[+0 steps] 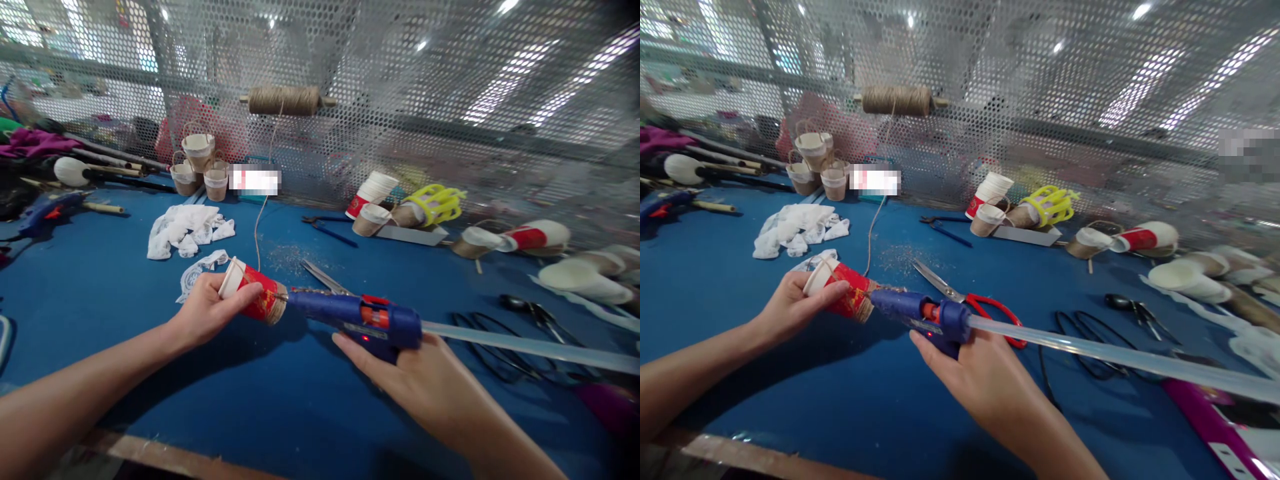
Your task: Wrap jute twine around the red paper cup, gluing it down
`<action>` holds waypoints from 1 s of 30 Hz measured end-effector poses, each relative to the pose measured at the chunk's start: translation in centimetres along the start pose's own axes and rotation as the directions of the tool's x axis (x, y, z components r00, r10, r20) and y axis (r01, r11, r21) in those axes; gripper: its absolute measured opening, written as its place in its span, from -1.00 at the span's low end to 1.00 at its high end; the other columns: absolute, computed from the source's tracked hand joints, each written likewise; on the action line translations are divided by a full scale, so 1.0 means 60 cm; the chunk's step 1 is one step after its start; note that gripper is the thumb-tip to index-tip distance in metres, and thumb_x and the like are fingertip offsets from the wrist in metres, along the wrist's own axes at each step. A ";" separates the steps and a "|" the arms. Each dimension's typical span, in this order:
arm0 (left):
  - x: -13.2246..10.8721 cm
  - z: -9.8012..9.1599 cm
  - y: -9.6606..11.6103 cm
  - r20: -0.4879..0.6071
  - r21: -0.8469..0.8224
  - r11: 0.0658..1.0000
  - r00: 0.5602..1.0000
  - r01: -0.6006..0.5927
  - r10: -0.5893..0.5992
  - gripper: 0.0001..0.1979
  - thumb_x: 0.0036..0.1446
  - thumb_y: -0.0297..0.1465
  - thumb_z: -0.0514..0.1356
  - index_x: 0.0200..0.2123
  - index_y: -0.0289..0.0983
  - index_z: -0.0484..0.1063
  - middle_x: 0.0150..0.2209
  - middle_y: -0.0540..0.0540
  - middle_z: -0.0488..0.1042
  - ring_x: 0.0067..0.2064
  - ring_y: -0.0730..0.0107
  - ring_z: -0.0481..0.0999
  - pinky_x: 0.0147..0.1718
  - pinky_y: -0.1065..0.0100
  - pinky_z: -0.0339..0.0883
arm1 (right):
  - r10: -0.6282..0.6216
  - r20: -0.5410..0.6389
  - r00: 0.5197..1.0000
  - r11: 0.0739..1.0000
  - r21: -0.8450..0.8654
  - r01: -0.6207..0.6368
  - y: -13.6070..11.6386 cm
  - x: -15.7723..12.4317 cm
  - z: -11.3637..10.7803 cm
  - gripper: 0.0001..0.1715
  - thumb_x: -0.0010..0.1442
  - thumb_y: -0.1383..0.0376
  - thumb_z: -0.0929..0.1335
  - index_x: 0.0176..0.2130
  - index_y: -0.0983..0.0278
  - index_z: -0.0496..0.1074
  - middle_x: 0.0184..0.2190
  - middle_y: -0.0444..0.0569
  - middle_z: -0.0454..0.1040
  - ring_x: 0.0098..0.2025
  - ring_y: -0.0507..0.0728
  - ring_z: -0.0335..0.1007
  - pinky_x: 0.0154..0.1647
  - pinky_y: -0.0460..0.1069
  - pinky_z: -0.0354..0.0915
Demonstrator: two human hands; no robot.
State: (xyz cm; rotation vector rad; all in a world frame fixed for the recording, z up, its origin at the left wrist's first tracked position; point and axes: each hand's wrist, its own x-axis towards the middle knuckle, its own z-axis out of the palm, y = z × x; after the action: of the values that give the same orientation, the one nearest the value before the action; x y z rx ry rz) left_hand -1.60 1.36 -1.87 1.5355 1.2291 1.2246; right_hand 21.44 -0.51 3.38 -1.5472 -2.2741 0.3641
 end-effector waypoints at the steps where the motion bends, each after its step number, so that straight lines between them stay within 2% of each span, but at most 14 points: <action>1: 0.001 0.000 0.000 -0.009 -0.012 1.000 1.000 0.009 -0.010 -0.67 -0.03 -0.31 0.16 -0.73 -0.33 0.28 -0.71 0.07 0.19 -0.64 0.61 0.08 -0.70 0.52 -0.01 | -0.008 0.004 1.000 1.000 -0.007 0.008 -0.001 0.000 0.001 -0.71 0.04 0.09 0.25 -0.45 0.18 0.46 -0.52 -0.04 0.52 -0.46 0.18 0.47 -0.48 -0.01 0.37; 4: 0.003 0.000 -0.001 -0.023 -0.053 0.998 0.999 0.041 -0.042 -0.67 -0.04 -0.30 0.17 -0.74 -0.33 0.27 -0.72 0.07 0.20 -0.65 0.61 0.08 -0.70 0.52 0.00 | -0.055 0.007 0.998 0.998 -0.023 0.055 0.000 -0.002 0.005 -0.69 0.04 0.09 0.23 -0.45 0.18 0.47 -0.52 -0.04 0.53 -0.43 0.20 0.48 -0.46 0.02 0.39; 8: 0.004 0.001 -0.001 -0.037 -0.084 0.994 0.997 0.069 -0.073 -0.71 -0.06 -0.29 0.18 -0.70 -0.34 0.32 -0.68 0.04 0.26 -0.61 0.58 0.15 -0.66 0.51 0.07 | -0.022 0.012 1.000 1.000 -0.023 0.022 0.003 -0.005 0.013 -0.64 0.07 0.08 0.21 -0.40 0.23 0.47 -0.49 0.00 0.53 -0.47 0.19 0.46 -0.51 0.03 0.38; 12: 0.004 0.001 -0.001 -0.030 -0.109 0.990 0.996 0.084 -0.088 -0.71 -0.06 -0.27 0.18 -0.68 -0.34 0.34 -0.67 0.04 0.27 -0.61 0.58 0.16 -0.65 0.50 0.09 | -0.053 0.039 0.998 0.996 -0.072 0.056 0.008 -0.007 0.015 -0.70 0.06 0.12 0.24 -0.40 0.21 0.48 -0.54 -0.01 0.50 -0.51 0.17 0.43 -0.53 0.02 0.35; 17: 0.005 0.001 0.001 -0.036 -0.106 0.992 0.997 0.064 -0.068 -0.72 -0.04 -0.29 0.17 -0.66 -0.35 0.38 -0.65 0.01 0.33 -0.59 0.56 0.21 -0.64 0.50 0.12 | -0.086 -0.026 0.996 0.994 -0.067 0.084 0.019 -0.013 0.016 -0.76 0.04 0.15 0.29 -0.32 0.17 0.48 -0.46 -0.05 0.52 -0.42 0.16 0.45 -0.38 0.02 0.37; 20: 0.005 0.001 0.001 -0.041 -0.098 0.994 0.997 0.058 -0.063 -0.73 -0.04 -0.29 0.17 -0.65 -0.36 0.39 -0.64 0.00 0.35 -0.59 0.56 0.22 -0.63 0.50 0.14 | -0.095 -0.048 0.994 0.993 -0.071 0.092 0.020 -0.013 0.017 -0.76 0.02 0.17 0.31 -0.29 0.15 0.48 -0.47 -0.05 0.52 -0.39 0.19 0.44 -0.37 0.04 0.37; 26: 0.001 0.002 0.002 -0.044 -0.042 0.999 0.999 0.014 -0.015 -0.68 -0.04 -0.30 0.17 -0.73 -0.34 0.30 -0.71 0.06 0.24 -0.65 0.60 0.11 -0.71 0.52 0.02 | -0.036 0.001 0.999 0.997 -0.068 0.036 0.007 0.000 0.009 -0.71 0.03 0.11 0.26 -0.40 0.19 0.49 -0.53 0.01 0.48 -0.45 0.22 0.43 -0.47 0.07 0.34; 30: -0.002 0.002 0.003 0.006 -0.014 0.999 0.999 -0.046 0.047 -0.73 -0.02 -0.33 0.15 -0.67 -0.34 0.35 -0.67 0.05 0.27 -0.62 0.58 0.16 -0.66 0.51 0.09 | -0.022 0.027 0.999 1.000 -0.021 0.023 -0.003 0.006 0.001 -0.66 0.08 0.11 0.21 -0.38 0.20 0.47 -0.50 0.02 0.49 -0.43 0.21 0.43 -0.43 0.07 0.34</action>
State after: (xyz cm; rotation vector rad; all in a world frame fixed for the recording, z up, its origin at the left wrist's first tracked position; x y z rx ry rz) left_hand -1.43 1.22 -1.72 1.5645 1.1849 1.2551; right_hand 21.16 -0.26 3.43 -1.5345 -2.3209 0.3573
